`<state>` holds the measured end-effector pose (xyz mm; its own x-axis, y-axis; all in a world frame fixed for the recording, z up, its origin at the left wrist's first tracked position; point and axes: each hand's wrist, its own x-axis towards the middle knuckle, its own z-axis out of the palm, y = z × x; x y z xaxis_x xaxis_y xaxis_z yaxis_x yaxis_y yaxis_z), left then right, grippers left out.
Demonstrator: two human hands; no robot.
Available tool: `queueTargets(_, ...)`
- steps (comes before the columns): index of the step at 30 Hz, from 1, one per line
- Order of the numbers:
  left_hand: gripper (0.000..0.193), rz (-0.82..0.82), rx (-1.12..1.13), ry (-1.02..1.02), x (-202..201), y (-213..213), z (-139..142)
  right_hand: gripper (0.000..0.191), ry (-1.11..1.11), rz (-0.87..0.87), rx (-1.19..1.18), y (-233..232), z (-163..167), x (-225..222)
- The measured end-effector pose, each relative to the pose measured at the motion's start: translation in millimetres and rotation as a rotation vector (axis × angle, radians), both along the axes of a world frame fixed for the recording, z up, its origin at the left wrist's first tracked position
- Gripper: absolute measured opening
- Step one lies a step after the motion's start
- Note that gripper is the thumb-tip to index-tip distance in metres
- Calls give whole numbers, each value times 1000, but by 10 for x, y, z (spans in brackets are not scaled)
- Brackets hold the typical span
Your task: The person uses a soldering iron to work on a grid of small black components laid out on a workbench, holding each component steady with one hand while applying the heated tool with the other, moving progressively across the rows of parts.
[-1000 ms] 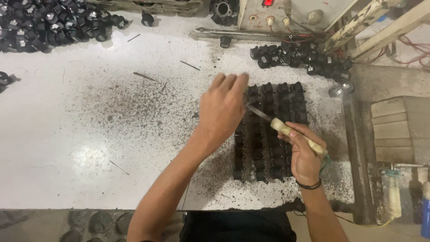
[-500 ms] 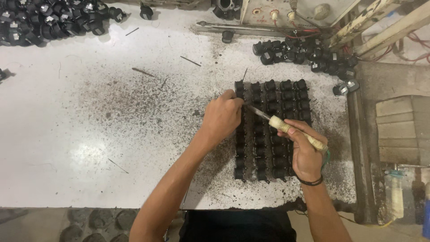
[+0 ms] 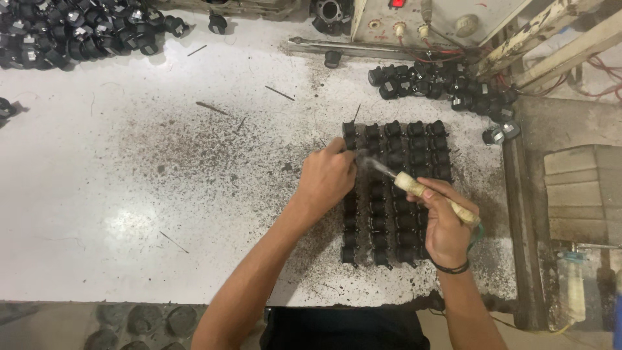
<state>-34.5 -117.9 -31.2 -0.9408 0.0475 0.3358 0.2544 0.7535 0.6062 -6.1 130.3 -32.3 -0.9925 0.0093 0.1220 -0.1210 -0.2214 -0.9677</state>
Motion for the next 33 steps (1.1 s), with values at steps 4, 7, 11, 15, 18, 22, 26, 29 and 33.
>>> queueTargets(4,18,9,-12,-9,-6,-6,-65,19,42,32,-10,-7,13,-8)
queueTargets(7,22,9,-36,-12,-38,4,-111,19,46,31,-2,3,23,-13)
queueTargets(11,21,9,-6,13,-41,-8,-160,19,56,55,-11,-5,7,-4)
queueTargets(15,15,25,14,67,-38,-31,-157,20,45,70,18,-17,9,-7)
queueTargets(18,8,23,-4,69,-44,-21,-14,20,72,115,45,27,81,-51)
queueTargets(22,8,-60,-84,-7,24,-35,431,20,121,68,-25,124,206,-144)
queueTargets(26,15,-40,69,123,33,-130,842,20,18,51,-35,58,149,-173)
queueTargets(29,17,60,118,474,-74,-163,824,18,-7,46,-19,-18,51,-196)
queueTargets(33,25,94,-50,29,-171,-83,378,18,-41,5,-16,-60,-15,-222)
